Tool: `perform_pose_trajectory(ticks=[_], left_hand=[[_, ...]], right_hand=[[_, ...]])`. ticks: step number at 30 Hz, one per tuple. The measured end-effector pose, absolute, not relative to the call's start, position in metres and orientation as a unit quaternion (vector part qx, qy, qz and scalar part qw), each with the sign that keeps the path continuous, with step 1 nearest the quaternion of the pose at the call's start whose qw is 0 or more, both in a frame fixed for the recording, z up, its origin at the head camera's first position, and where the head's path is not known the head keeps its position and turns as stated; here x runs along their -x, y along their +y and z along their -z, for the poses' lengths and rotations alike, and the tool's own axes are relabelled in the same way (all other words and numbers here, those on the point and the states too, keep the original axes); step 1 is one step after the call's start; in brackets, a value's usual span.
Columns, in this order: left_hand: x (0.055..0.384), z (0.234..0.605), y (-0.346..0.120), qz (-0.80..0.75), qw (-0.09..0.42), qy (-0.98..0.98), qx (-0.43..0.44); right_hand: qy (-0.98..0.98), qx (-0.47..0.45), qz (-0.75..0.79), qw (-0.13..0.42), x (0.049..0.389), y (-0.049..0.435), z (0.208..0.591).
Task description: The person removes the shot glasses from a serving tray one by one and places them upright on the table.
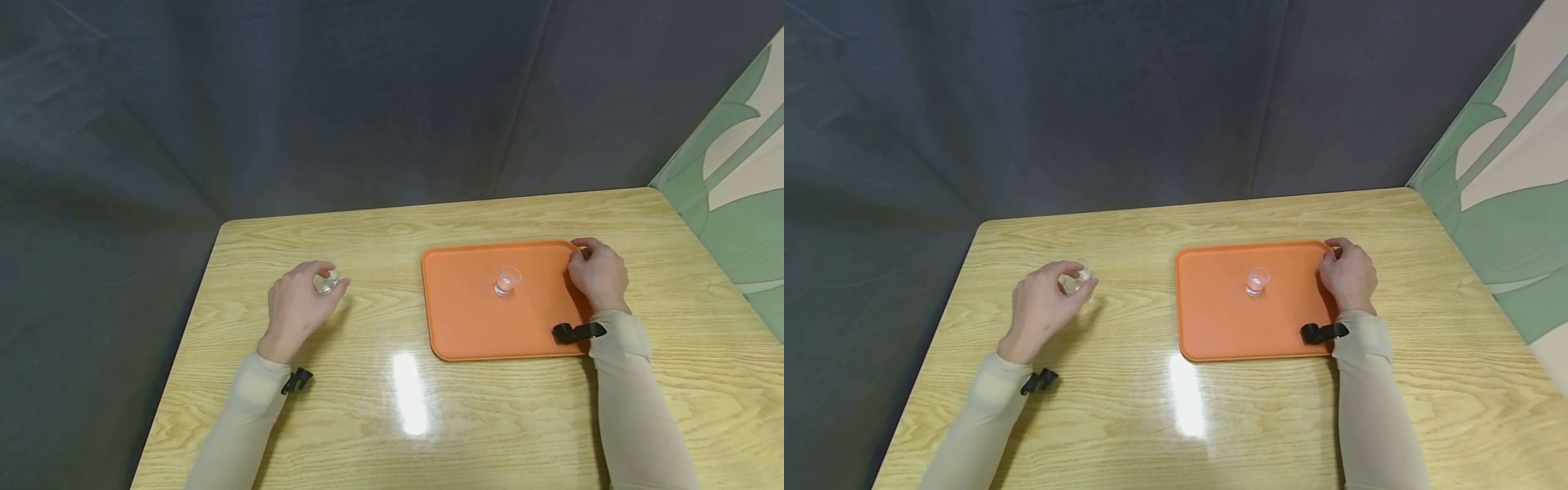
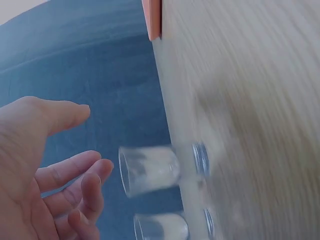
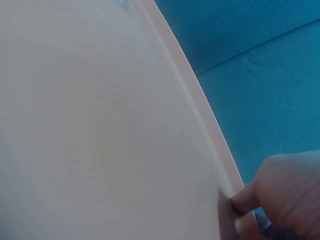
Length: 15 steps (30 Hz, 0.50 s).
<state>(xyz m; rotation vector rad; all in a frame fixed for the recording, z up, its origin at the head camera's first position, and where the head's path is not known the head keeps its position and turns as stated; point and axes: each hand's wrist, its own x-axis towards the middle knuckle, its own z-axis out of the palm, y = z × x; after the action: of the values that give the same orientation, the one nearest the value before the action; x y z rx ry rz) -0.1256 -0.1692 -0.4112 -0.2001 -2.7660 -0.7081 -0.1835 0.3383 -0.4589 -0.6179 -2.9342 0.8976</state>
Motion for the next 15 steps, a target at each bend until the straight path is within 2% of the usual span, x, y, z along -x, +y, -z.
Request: perform_pose_trajectory(ticks=[15], left_hand=[[0.138, 0.410, -0.103, 0.278, 0.108, -0.946, 0.126]], right_hand=[[-0.939, 0.193, -0.284, 0.010, 0.183, 0.338, 0.460]])
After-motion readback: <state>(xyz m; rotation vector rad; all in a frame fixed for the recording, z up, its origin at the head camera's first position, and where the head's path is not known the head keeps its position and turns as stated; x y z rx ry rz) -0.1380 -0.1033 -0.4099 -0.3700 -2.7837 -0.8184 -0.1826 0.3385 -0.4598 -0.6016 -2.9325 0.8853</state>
